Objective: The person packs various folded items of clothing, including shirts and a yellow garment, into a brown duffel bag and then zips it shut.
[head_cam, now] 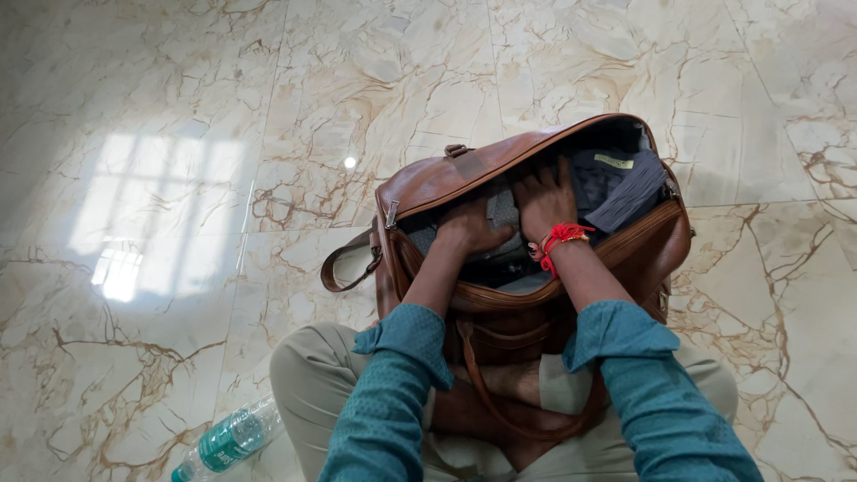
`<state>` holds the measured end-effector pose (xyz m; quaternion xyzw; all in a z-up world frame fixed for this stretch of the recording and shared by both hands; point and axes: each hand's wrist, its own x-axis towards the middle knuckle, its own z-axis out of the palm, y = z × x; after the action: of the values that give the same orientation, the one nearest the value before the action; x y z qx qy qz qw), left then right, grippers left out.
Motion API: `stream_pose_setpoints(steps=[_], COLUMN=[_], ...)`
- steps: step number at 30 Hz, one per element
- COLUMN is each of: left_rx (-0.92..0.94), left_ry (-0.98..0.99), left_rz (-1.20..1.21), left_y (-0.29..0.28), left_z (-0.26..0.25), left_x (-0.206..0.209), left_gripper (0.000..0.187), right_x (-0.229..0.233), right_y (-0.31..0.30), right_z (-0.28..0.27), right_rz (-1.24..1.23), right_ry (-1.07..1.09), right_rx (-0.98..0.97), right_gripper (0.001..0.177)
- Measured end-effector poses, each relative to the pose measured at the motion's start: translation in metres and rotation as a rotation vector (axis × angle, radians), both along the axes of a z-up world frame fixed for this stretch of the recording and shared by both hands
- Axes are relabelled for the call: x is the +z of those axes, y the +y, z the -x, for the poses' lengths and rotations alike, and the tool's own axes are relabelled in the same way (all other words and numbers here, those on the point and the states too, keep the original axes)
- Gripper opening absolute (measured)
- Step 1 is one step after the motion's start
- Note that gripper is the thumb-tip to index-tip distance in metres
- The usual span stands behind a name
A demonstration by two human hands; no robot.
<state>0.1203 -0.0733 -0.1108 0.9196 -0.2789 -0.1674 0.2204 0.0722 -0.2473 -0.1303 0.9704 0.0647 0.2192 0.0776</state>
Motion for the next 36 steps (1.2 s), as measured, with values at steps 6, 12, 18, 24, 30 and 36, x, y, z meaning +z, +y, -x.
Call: stream_pose_setpoints(steps=[6, 12, 18, 24, 30, 36], left_rx=[0.046, 0.015, 0.005, -0.002, -0.040, -0.140], left_ry=[0.073, 0.078, 0.021, -0.048, -0.126, -0.356], left_rz=[-0.064, 0.009, 0.129, 0.249, 0.125, 0.306], left_y=[0.002, 0.009, 0.012, 0.011, -0.002, -0.044], left_z=[0.000, 0.005, 0.010, 0.014, 0.026, 0.031], left_x=[-0.001, -0.003, -0.005, 0.004, 0.021, 0.029], left_gripper=[0.101, 0.105, 0.109, 0.106, 0.110, 0.096], right_x=[-0.004, -0.008, 0.020, 0.036, 0.054, 0.042], right_y=[0.000, 0.007, 0.012, -0.008, -0.060, -0.062], right_z=[-0.006, 0.006, 0.025, 0.040, 0.060, 0.090], right_rz=[-0.036, 0.074, 0.125, -0.094, -0.277, -0.369], right_ry=[0.043, -0.057, 0.176, 0.299, 0.030, -0.233], right_rx=[-0.059, -0.020, 0.023, 0.238, 0.058, -0.217], right_gripper=[0.042, 0.049, 0.064, 0.088, 0.069, 0.066])
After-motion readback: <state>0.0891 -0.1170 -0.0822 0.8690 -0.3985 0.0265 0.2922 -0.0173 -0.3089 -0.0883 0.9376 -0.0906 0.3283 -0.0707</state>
